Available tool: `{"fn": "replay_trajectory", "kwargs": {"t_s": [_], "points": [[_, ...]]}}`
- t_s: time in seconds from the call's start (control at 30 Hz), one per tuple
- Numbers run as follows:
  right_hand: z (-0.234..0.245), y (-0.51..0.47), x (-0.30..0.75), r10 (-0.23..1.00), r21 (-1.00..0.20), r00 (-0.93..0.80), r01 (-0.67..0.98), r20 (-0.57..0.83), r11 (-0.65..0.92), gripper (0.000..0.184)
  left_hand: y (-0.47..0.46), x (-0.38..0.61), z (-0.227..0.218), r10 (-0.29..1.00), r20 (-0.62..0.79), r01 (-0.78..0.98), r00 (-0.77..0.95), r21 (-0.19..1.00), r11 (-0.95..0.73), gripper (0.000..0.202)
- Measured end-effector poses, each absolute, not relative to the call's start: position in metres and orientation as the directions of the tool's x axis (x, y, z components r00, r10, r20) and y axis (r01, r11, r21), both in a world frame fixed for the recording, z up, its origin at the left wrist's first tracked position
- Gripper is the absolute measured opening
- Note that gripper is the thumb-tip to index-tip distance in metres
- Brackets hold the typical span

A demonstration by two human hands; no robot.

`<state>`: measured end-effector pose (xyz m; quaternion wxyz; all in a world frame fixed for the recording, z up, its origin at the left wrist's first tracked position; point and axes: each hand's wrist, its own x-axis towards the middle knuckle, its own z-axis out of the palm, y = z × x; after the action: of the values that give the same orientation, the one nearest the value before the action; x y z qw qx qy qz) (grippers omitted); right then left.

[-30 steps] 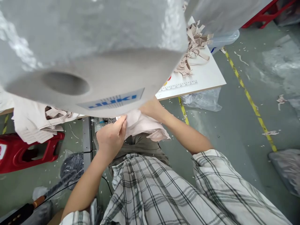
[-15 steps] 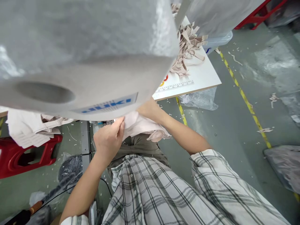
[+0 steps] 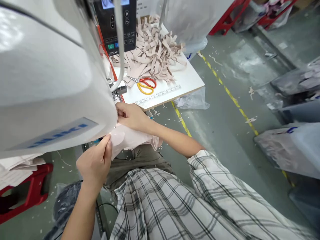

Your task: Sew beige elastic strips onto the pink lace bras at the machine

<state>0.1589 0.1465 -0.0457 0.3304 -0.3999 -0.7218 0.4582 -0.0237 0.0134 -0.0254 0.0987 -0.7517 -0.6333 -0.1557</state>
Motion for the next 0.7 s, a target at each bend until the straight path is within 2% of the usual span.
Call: {"fn": "replay_trajectory", "kwargs": {"t_s": [0.17, 0.33, 0.7], "points": [[-0.046, 0.143, 0.159, 0.898, -0.928, -0.423, 0.274, 0.12, 0.253, 0.011, 0.013, -0.028, -0.026, 0.897, 0.377, 0.964, 0.229, 0.041, -0.263, 0.029], [-0.044, 0.142, 0.16, 0.902, -0.928, -0.418, 0.285, 0.106, 0.241, 0.005, 0.013, -0.03, -0.029, 0.889, 0.398, 0.962, 0.225, 0.053, -0.267, 0.028], [-0.044, 0.145, 0.171, 0.906, -0.919, -0.408, 0.305, 0.111, 0.25, 0.016, 0.02, -0.021, -0.028, 0.892, 0.377, 0.95, 0.25, 0.08, -0.301, 0.031]]}}
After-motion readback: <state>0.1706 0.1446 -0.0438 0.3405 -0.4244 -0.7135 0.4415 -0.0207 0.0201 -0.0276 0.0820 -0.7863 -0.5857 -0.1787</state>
